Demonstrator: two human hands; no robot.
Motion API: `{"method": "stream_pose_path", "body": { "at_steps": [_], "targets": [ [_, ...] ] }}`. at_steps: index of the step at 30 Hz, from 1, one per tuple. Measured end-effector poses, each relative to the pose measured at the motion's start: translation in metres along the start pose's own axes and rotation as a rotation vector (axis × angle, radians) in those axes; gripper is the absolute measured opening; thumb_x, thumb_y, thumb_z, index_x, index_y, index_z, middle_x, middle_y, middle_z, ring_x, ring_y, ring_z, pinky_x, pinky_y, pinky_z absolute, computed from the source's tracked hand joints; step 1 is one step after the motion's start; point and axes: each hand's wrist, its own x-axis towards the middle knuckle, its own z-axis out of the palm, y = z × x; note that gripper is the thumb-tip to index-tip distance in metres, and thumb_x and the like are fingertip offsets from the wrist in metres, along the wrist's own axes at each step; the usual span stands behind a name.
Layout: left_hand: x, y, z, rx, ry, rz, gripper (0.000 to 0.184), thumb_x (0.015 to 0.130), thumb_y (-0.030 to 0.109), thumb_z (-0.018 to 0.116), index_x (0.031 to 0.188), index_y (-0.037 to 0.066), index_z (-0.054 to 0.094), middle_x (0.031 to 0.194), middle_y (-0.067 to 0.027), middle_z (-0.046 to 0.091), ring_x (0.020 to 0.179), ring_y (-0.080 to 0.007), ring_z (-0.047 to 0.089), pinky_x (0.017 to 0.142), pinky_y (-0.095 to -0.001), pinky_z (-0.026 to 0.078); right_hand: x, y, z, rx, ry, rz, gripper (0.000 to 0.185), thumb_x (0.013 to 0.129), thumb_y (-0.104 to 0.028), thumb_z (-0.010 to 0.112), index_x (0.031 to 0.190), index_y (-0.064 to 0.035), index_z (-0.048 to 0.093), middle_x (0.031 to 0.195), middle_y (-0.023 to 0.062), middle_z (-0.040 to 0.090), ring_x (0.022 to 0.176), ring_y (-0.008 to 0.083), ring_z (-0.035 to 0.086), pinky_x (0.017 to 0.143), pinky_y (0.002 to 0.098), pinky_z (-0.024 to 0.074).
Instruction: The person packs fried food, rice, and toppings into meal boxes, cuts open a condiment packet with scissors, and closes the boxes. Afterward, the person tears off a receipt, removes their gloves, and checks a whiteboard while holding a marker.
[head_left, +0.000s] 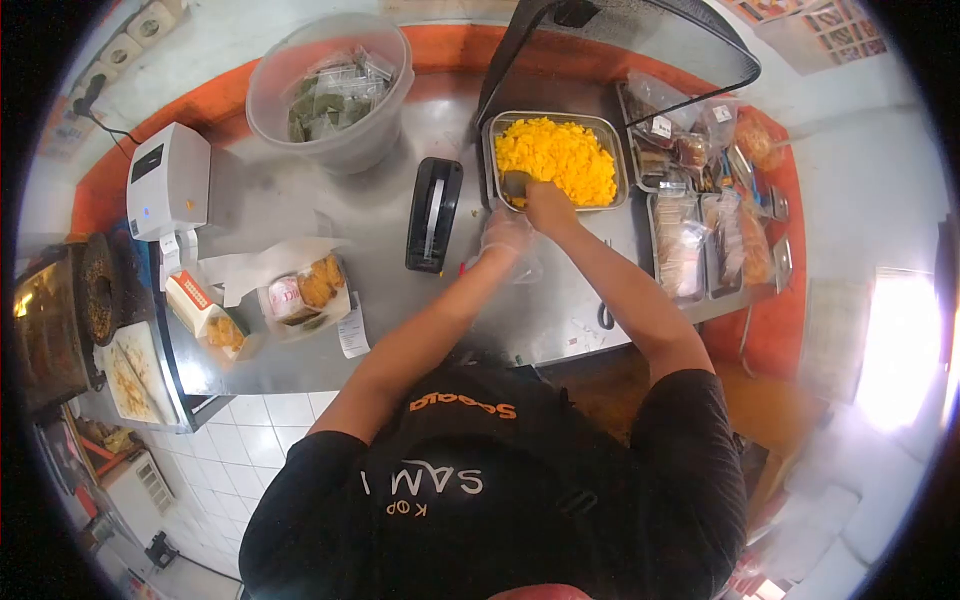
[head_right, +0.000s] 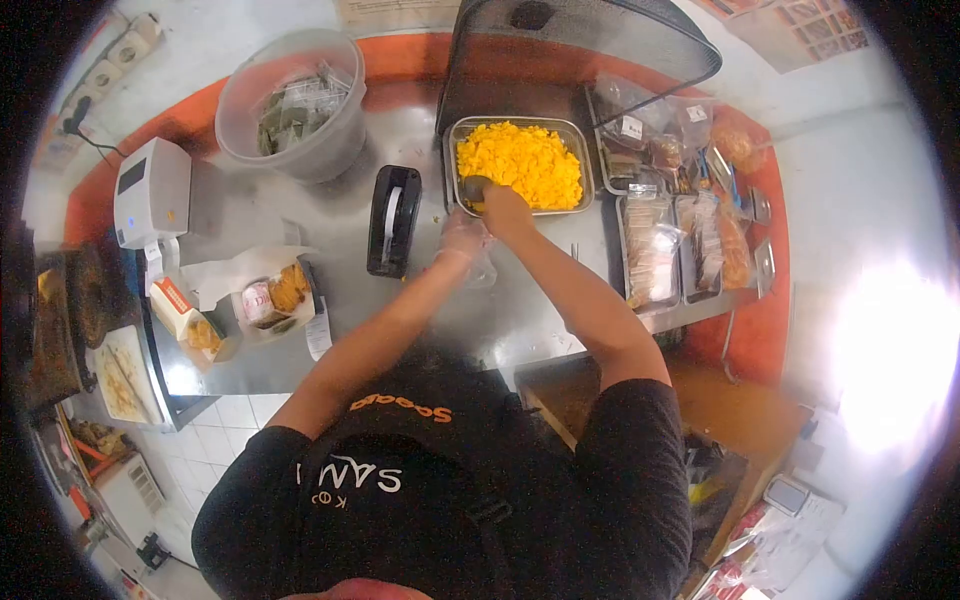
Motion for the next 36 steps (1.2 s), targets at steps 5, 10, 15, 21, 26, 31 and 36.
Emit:
{"method": "stream_pose_path", "body": {
  "at_steps": [5, 10, 15, 21, 26, 31, 36],
  "targets": [
    [0.01, -0.015, 0.007, -0.329, 0.149, 0.285, 0.041, 0.088, 0.007, 0.058, 0.127, 0.007, 0.049, 0.113, -0.0166, 0.065, 0.099, -0.027, 0.065, 0.083, -0.0334, 0.051, 0.016, 0.015, 0.001, -0.069, -0.198, -0.088, 0.02, 0.077, -0.007, 0.06, 0.092, 0.0024, 0.07, 0.092, 0.0268, 0.068, 0.09, 0.041, 0.067, 0.077, 0.0497, 0.0538],
    [-0.039, 0.066, -0.017, -0.648, 0.133, -0.099, 0.03, 0.088, 0.008, 0.059, 0.117, 0.005, 0.051, 0.097, -0.0119, 0.069, 0.085, -0.0171, 0.066, 0.071, -0.0294, 0.051, 0.034, 0.049, -0.011, 0.064, -0.265, -0.283, 0.019, 0.077, -0.016, 0.064, 0.082, 0.0008, 0.07, 0.081, 0.0219, 0.068, 0.076, 0.0356, 0.066, 0.067, 0.0437, 0.0522],
    [-0.031, 0.058, -0.022, -0.404, 0.134, -0.187, 0.022, 0.089, 0.012, 0.058, 0.109, 0.004, 0.054, 0.077, -0.01, 0.07, 0.065, -0.0177, 0.065, 0.061, -0.0303, 0.051, 0.022, 0.042, -0.036, 0.534, -0.386, 0.034, 0.021, 0.08, -0.023, 0.064, 0.074, -0.0028, 0.067, 0.066, 0.0096, 0.063, 0.06, 0.018, 0.059, 0.054, 0.0312, 0.0457],
    [-0.018, 0.032, -0.019, -0.299, 0.119, -0.056, 0.019, 0.098, 0.012, 0.047, 0.11, 0.0, 0.056, 0.083, -0.0132, 0.068, 0.072, -0.0194, 0.07, 0.061, -0.0277, 0.057, 0.008, 0.054, -0.033, 0.821, -0.399, 0.238, 0.014, 0.082, -0.018, 0.063, 0.077, -0.0055, 0.066, 0.068, 0.0022, 0.061, 0.057, 0.0119, 0.052, 0.05, 0.0284, 0.0389],
    [-0.02, 0.027, -0.018, -0.307, 0.125, -0.037, 0.022, 0.099, 0.014, 0.047, 0.113, -0.001, 0.055, 0.085, -0.0125, 0.068, 0.069, -0.0173, 0.068, 0.06, -0.0268, 0.056, -0.004, 0.048, -0.057, 1.061, -0.327, 0.34, 0.011, 0.087, -0.017, 0.061, 0.082, -0.0079, 0.062, 0.065, -0.0013, 0.053, 0.053, 0.0075, 0.043, 0.046, 0.0237, 0.0301],
    [-0.047, 0.014, -0.037, 0.118, 0.062, 0.041, 0.033, 0.098, 0.017, 0.052, 0.125, -0.001, 0.052, 0.093, -0.0098, 0.068, 0.08, -0.0164, 0.067, 0.067, -0.0266, 0.054, 0.002, 0.069, -0.059, 1.18, -0.308, 0.315, 0.011, 0.088, -0.016, 0.061, 0.081, -0.0082, 0.061, 0.064, -0.0023, 0.051, 0.052, 0.0066, 0.041, 0.045, 0.0235, 0.0278],
    [-0.159, 0.058, -0.109, -0.399, -0.187, -0.129, 0.048, 0.097, 0.023, 0.055, 0.139, 0.0, 0.047, 0.113, -0.0105, 0.066, 0.101, -0.0152, 0.062, 0.089, -0.0311, 0.05, -0.016, 0.044, -0.079, 1.117, -0.174, 0.25, 0.013, 0.09, -0.015, 0.059, 0.079, -0.0081, 0.06, 0.064, -0.0029, 0.05, 0.05, 0.0058, 0.038, 0.044, 0.0237, 0.0251]
  ]
}}
